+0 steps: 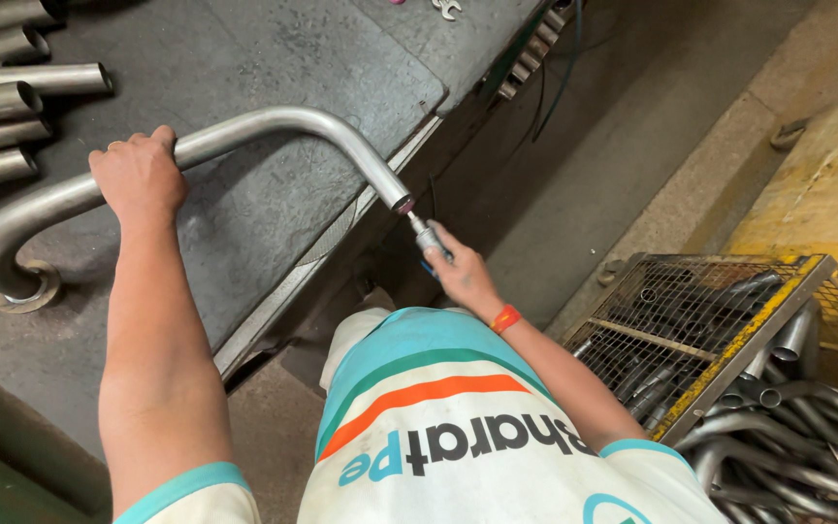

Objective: The person picks up a bent metal tube from the workbench, holds it steady with one hand, and uses a pneumatic die grinder with a small abrasive disc to grind and smooth the flanged end of the tube. They rotate the tube to grind around the edge, then place the finished tube into a wire basket and take the next one.

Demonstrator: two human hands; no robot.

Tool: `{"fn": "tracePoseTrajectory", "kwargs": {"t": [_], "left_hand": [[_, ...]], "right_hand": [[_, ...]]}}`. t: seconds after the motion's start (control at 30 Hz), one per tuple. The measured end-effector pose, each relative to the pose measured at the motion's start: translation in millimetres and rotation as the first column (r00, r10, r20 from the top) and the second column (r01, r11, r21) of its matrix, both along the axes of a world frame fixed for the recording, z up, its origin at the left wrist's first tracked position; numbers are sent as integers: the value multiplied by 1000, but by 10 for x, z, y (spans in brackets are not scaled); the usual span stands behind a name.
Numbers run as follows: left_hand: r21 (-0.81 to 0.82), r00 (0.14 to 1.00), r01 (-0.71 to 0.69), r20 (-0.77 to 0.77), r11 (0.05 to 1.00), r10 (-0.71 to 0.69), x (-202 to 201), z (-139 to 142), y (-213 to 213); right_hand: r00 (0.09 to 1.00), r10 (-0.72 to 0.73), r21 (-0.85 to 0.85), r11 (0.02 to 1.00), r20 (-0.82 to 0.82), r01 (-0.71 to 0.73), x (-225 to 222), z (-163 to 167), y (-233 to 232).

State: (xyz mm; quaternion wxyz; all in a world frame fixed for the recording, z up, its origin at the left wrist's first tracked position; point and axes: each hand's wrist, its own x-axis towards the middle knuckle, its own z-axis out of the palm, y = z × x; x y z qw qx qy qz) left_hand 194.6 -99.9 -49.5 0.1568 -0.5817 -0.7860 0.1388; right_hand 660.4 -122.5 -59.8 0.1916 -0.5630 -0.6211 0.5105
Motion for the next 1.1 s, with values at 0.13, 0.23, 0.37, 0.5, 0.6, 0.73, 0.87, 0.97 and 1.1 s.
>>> {"fn": "tracePoseTrajectory", "kwargs": {"t": [0.13,0.23,0.37,0.5,0.6,0.73,0.87,0.97,1.1], "left_hand": [[16,1000,17,-5,1000,-17,-13,-10,-17],[19,1000,23,17,1000,-24,-24,-17,-23],[14,1000,10,12,1000,-10,-26,-21,-20],[24,1000,21,-11,999,-21,-9,-19,-28],[16,1000,16,-4,1000,-16,-7,-12,-23],[20,1000,18,-17,1000,-17,-18,-24,-16],[21,1000,14,11,1000,-14,-45,-48,-36],[20,1000,18,13,1000,-19,-49,-69,-56],[23,1000,28,2,999,-28,-50,-64,-48]], "right_hand": [[988,152,5,988,-20,-152,0,174,-64],[966,213,233,957,-147,-175,28,275,-84],[994,51,134,990,-93,-38,45,238,-42],[985,-102,16,994,-141,105,27,101,24],[999,-26,27,999,45,24,0,60,8],[991,120,-14,993,-63,-121,-13,144,-74],[974,177,133,978,-144,-158,24,245,-101],[989,83,95,993,-123,-72,62,212,-60],[997,-34,34,999,-75,36,143,49,101]]}}
